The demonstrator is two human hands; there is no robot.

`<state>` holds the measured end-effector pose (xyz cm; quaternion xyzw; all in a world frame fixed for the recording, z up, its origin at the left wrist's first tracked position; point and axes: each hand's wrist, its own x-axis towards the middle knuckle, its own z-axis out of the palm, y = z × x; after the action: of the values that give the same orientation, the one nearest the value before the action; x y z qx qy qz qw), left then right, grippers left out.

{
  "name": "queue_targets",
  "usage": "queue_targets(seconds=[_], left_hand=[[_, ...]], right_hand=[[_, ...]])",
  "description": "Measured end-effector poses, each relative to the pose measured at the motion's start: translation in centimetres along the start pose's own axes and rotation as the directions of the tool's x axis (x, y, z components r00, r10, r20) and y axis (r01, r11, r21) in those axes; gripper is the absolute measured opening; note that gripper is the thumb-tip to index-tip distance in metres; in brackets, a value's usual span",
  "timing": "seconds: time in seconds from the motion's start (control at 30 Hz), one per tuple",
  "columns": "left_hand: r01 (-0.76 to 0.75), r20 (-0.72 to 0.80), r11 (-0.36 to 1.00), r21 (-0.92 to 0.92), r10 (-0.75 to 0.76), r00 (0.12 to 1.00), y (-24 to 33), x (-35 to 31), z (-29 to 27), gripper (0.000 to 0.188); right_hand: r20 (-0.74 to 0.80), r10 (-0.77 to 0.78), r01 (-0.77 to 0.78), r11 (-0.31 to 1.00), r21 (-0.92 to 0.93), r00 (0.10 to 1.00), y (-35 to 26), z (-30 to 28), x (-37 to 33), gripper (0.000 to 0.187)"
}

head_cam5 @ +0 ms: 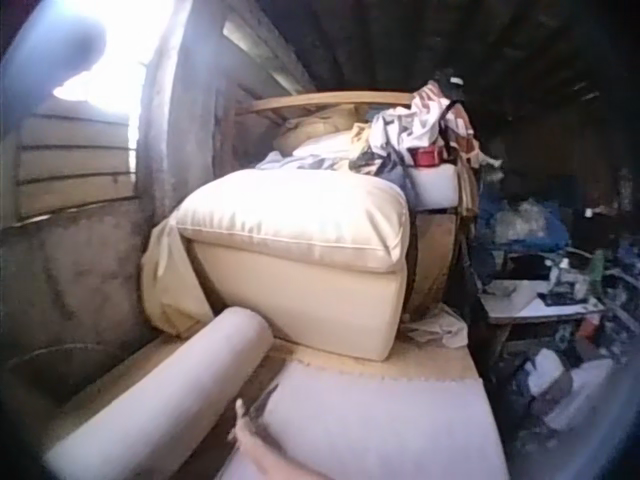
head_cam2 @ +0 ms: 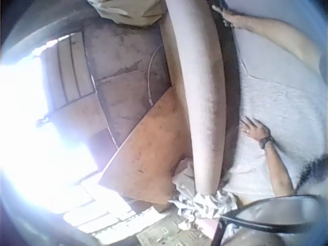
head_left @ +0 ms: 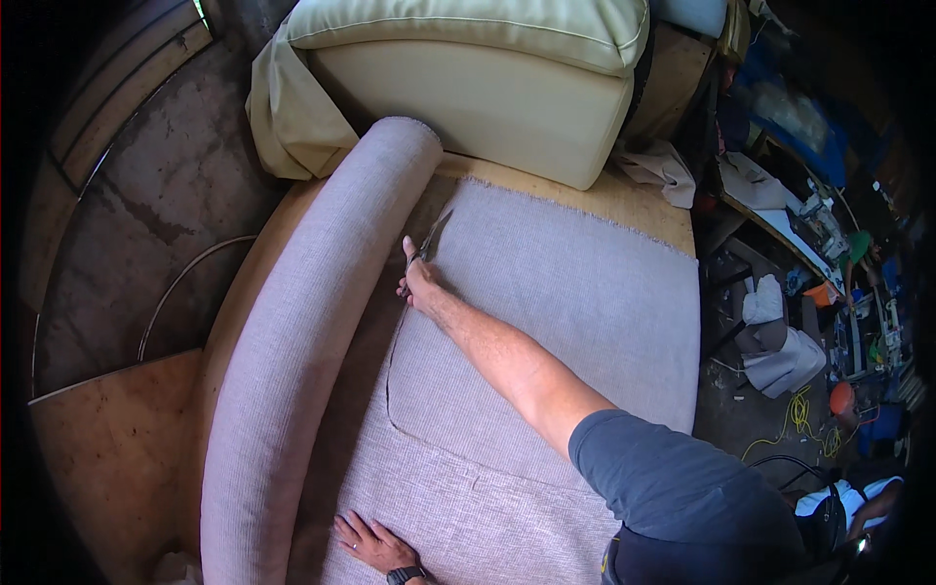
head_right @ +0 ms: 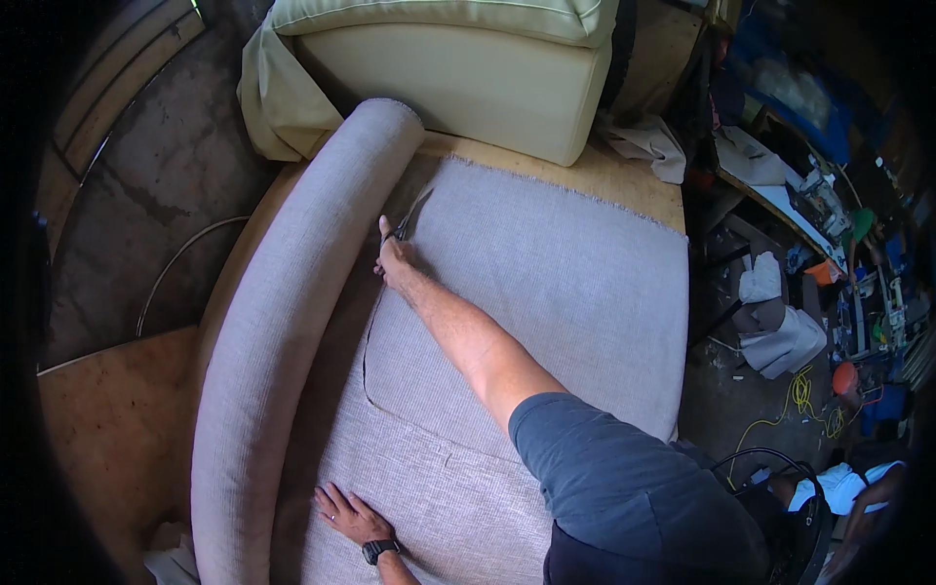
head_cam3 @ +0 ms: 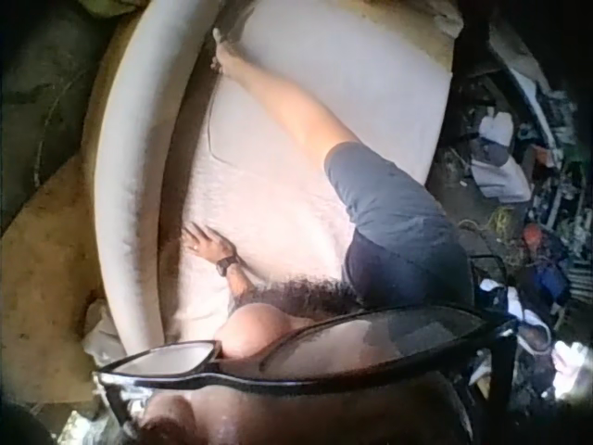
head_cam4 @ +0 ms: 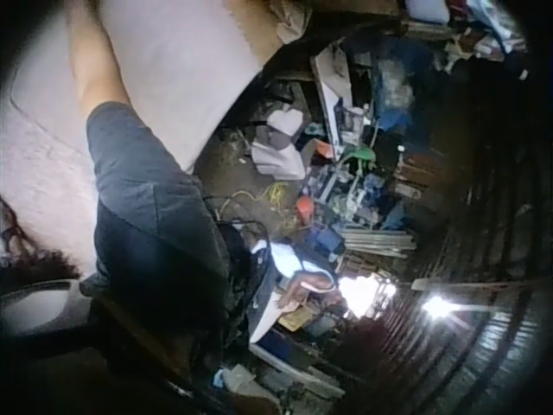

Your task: The person uses large shears to cut a piece of light-colored fabric laid over a wooden workbench. They trim the edges and cut a curved shape, then fold the fabric to check alignment.

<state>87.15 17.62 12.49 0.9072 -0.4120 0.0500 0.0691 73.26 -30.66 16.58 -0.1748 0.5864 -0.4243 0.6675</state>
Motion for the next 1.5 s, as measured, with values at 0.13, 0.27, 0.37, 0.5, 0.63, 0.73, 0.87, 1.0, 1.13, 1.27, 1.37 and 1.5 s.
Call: queue_targets(seconds=[0.13, 0.27, 0.37, 0.5, 0.63, 0.73, 0.87, 1.0, 1.13, 1.27, 1.37, 1.5], left_hand=[[-0.034, 0.007, 0.999, -0.008, 0.034, 0.999, 0.7, 0.1, 0.8, 0.047], [0.001, 0.054, 1.0, -0.026, 0.001, 0.999, 1.6, 0.2, -0.6, 0.047], [-0.001, 0.047, 1.0, -0.03, 0.002, 0.999, 1.0, 0.0, -0.9, 0.048], [0.022, 0.053, 0.999, -0.034, -0.02, 0.998, 1.2, 0.1, -1.5, 0.048], [-0.025, 0.035, 0.999, -0.042, 0.027, 0.999, 1.7, 0.2, -0.4, 0.048], [-0.01, 0.034, 0.997, -0.081, 0.013, 0.999, 1.8, 0.1, -1.0, 0.048], [0.011, 0.029, 0.997, -0.074, -0.008, 1.0, 1.2, 0.1, -1.1, 0.049], [0.025, 0.046, 0.998, -0.058, -0.022, 0.999, 1.7, 0.1, -1.6, 0.05], [0.026, 0.075, 0.999, -0.028, -0.023, 0.997, 2.2, 0.2, -1.1, 0.051], [0.007, 0.042, 0.998, -0.055, -0.005, 0.999, 1.4, 0.0, -1.2, 0.052], [0.01, 0.036, 0.999, -0.05, -0.008, 0.999, 1.2, 0.0, -1.1, 0.052], [-0.012, 0.024, 0.997, -0.079, 0.014, 1.0, 1.3, -0.1, -0.7, 0.052]], right_hand=[[-0.072, -0.174, 0.181, 0.977, 0.11, 0.982, 0.6, -1.7, 3.1, 0.058], [-0.025, -0.162, 0.164, 0.978, 0.126, 0.986, 1.2, -1.5, 4.1, 0.059], [0.007, -0.067, 0.067, 0.997, 0.041, 0.998, 0.4, -0.9, 2.5, 0.06], [-0.014, -0.04, 0.039, 0.999, -0.01, 0.999, -1.5, -0.8, 1.6, 0.063], [-0.04, -0.178, 0.181, 0.974, 0.133, 0.983, -0.4, -2.4, 6.1, 0.06], [-0.017, -0.136, 0.137, 0.986, 0.095, 0.991, -0.4, -2.1, 5.3, 0.059], [0.029, 0.02, -0.02, 1.0, 0.0, 0.999, -3.0, -1.5, 2.3, 0.056], [0.021, -0.048, 0.046, 0.995, 0.089, 0.999, -3.3, -1.4, 3.4, 0.056], [-0.048, -0.179, 0.184, 0.975, 0.126, 0.983, -1.8, -2.4, 6.8, 0.059], [0.01, -0.079, 0.078, 0.996, 0.051, 0.997, -2.1, -1.8, 5.9, 0.06], [0.036, 0.001, 0.002, 0.997, -0.081, 0.999, -3.7, -2.1, 5.4, 0.061], [-0.019, -0.172, 0.173, 0.982, 0.072, 0.985, -3.1, -2.3, 7.7, 0.061]])
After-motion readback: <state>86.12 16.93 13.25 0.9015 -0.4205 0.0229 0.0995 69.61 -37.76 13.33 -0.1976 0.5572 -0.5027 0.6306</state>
